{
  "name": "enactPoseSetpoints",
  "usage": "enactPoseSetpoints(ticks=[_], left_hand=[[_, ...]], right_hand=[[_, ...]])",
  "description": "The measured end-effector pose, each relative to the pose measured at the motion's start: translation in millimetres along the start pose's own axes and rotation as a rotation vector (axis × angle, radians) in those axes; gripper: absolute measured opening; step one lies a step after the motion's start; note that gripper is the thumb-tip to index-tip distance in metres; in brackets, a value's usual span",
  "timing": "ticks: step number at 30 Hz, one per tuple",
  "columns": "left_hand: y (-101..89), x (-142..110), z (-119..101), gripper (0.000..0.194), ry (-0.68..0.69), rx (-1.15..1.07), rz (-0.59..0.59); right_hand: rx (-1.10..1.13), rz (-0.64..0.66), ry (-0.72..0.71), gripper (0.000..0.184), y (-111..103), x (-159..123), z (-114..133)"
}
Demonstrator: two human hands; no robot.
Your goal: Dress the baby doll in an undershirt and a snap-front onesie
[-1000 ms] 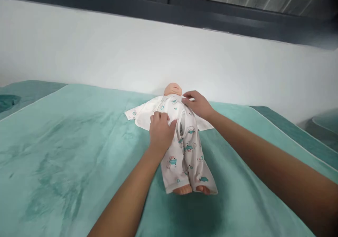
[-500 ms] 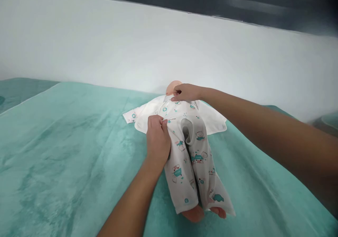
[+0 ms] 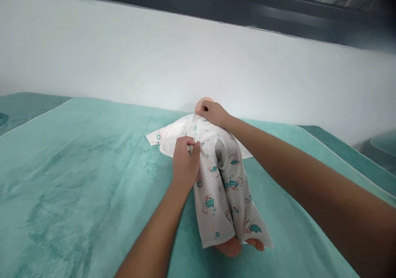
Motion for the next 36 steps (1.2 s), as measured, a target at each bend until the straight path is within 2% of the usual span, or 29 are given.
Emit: enactPoseSetpoints(ticks=[2, 5, 10, 13, 18, 21, 24, 27, 29, 32, 36], left_hand=[[-0.5, 3, 6, 0.007, -0.040, -0.023, 0.007], [1.3, 8, 13, 0.010, -0.080, -0.019, 0.044], [9.0, 13, 21, 0.015, -0.140, 0.002, 0.109], [11.3, 16, 21, 0.020, -0.130, -0.045, 0.090], [10.2, 24, 23, 0.026, -0.049, -0.040, 0.009], [13.6, 43, 17, 0.026, 0.099, 0.081, -0.035], [23.8, 74, 11, 0.023, 0.201, 0.169, -0.026], [35.3, 100, 11, 0.021, 0.186, 0.181, 0.046], [39.1, 109, 13, 0.021, 0.165, 0.167, 0.087], [38.0, 112, 17, 0.018, 0.138, 0.121, 0.117], [33.9, 109, 20, 0.017, 0.126, 0.088, 0.148]], right_hand=[[0.123, -0.125, 0.057, 0.012, -7, -14, -10], [0.305, -0.295, 0.201, 0.018, -12, -46, -37], [0.431, -0.421, 0.368, 0.028, -1, -99, -83], [0.421, -0.379, 0.372, 0.027, 3, -109, -96], [0.252, -0.243, 0.298, 0.022, 1, -103, -98], [0.179, -0.250, 0.263, 0.017, -4, -101, -97], [0.143, -0.225, 0.249, 0.012, -7, -103, -97], [0.152, -0.185, 0.309, 0.015, -6, -107, -102], [0.182, -0.199, 0.382, 0.016, -3, -110, -109], [0.259, -0.259, 0.446, 0.018, 3, -111, -119], [0.388, -0.279, 0.437, 0.022, 13, -110, -126]])
Point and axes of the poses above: each hand's wrist, its own x-axis towards the middle knuckle, its own y-axis out of the palm, z = x × y, the point moved 6 cm from there along x, towards the middle knuckle, and after that the axes turned 2 degrees about -x, right-handed, at the moved point
